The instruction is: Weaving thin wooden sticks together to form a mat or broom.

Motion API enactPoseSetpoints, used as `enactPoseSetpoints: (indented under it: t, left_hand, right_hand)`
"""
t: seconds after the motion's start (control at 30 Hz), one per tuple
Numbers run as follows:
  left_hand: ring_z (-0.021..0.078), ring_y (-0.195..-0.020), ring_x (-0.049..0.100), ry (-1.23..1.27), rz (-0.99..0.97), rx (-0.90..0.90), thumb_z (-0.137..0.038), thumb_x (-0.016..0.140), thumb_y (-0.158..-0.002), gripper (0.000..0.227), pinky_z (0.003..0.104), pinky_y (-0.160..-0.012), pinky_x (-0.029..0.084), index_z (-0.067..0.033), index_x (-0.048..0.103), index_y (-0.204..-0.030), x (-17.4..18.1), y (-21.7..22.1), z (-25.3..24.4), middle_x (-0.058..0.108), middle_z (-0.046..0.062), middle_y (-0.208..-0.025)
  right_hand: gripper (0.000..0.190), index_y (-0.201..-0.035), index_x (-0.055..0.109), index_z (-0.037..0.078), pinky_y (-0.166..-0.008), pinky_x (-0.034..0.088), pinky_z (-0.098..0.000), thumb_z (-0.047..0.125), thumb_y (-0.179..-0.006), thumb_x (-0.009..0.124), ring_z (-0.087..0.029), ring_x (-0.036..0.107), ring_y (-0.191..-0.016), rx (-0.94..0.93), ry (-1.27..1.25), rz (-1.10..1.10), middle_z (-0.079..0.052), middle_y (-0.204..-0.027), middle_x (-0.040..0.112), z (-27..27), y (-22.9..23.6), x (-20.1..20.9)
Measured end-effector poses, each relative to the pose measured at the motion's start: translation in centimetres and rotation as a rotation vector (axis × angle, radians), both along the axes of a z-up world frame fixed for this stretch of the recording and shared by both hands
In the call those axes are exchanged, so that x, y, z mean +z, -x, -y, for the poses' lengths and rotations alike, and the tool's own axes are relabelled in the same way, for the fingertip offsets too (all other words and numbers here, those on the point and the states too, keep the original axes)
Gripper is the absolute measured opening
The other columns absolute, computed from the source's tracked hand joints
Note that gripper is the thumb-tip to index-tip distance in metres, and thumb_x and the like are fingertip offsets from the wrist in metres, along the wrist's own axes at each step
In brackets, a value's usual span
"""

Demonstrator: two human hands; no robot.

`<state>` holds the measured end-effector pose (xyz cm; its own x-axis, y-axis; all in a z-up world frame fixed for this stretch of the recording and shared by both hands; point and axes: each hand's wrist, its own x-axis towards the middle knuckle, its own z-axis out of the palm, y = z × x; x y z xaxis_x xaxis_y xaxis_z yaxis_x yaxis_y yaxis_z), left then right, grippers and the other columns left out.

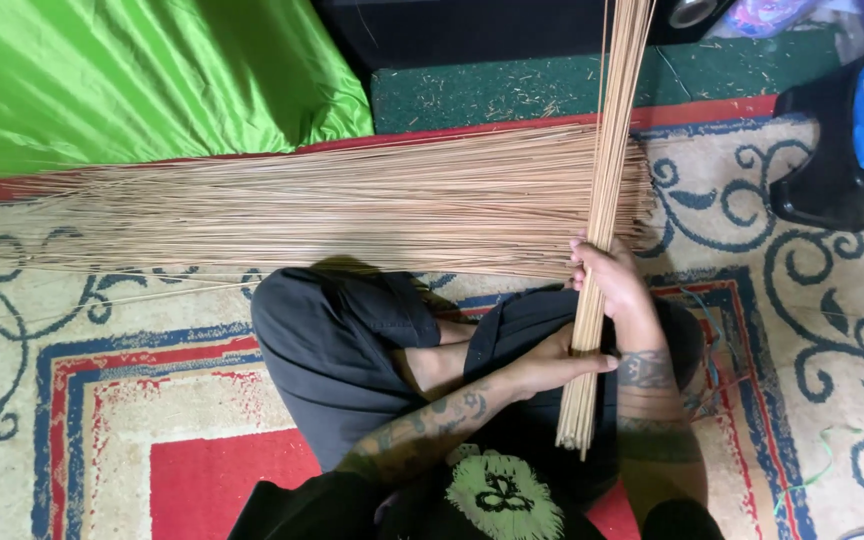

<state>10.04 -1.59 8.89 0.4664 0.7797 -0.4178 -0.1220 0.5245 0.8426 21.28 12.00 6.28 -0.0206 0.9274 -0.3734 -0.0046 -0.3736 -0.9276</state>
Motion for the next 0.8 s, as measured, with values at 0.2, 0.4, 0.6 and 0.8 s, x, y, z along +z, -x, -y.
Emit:
enactPoseSetpoints:
  t: [0.2, 0.4, 0.6, 0.8]
  left_hand:
    - [0.0464, -0.127, 0.057, -0.183, -0.188, -0.156, -0.054, 0.065, -0.084, 0.092, 0.056, -0.11, 0.046, 0.0056, 0.04, -0.15, 3.6, -1.4, -2.1, 0.057, 0.034, -0.133]
    - [0.0476, -0.124, 0.058, -0.371, -0.335, -0.091, -0.055, 0.066, -0.083, 0.092, 0.055, -0.103, 0.05, 0.0115, 0.046, -0.143, 1.3, -2.7, -2.2, 0.059, 0.034, -0.128]
    - [0.054, -0.128, 0.053, -0.437, -0.391, -0.081, -0.072, 0.057, -0.081, 0.111, 0.062, -0.103, 0.048, 0.0143, 0.037, -0.148, -0.1, -1.0, -2.6, 0.048, 0.042, -0.138]
    - [0.0453, -0.123, 0.06, -0.476, -0.42, -0.149, -0.056, 0.045, -0.1, 0.084, 0.051, -0.098, 0.053, 0.0121, 0.039, -0.15, 2.7, 0.5, -2.6, 0.056, 0.034, -0.135]
  right_hand:
    - [0.036, -0.122, 0.057, -0.002, -0.044, 0.057, -0.0376, 0.009, -0.09, 0.071, -0.016, 0.057, -0.051, -0.027, -0.043, 0.178, -0.012, -0.077, 0.058, -1.8, -6.3, -3.2]
    - [0.04, -0.119, 0.054, -0.005, -0.061, 0.062, -0.0473, 0.014, -0.09, 0.074, -0.026, 0.068, -0.064, -0.065, -0.032, 0.244, -0.021, -0.086, 0.063, -1.4, -8.0, -5.1]
    - [0.054, -0.129, 0.056, -0.005, -0.08, 0.055, -0.0557, 0.021, -0.09, 0.083, -0.032, 0.062, -0.097, -0.029, -0.088, 0.212, -0.024, -0.108, 0.06, -0.2, -8.0, -3.0]
    - [0.053, -0.126, 0.06, 0.005, -0.081, 0.057, -0.0527, 0.029, -0.088, 0.087, -0.032, 0.066, -0.096, -0.048, -0.034, 0.169, -0.019, -0.107, 0.064, -0.3, -8.1, -2.5]
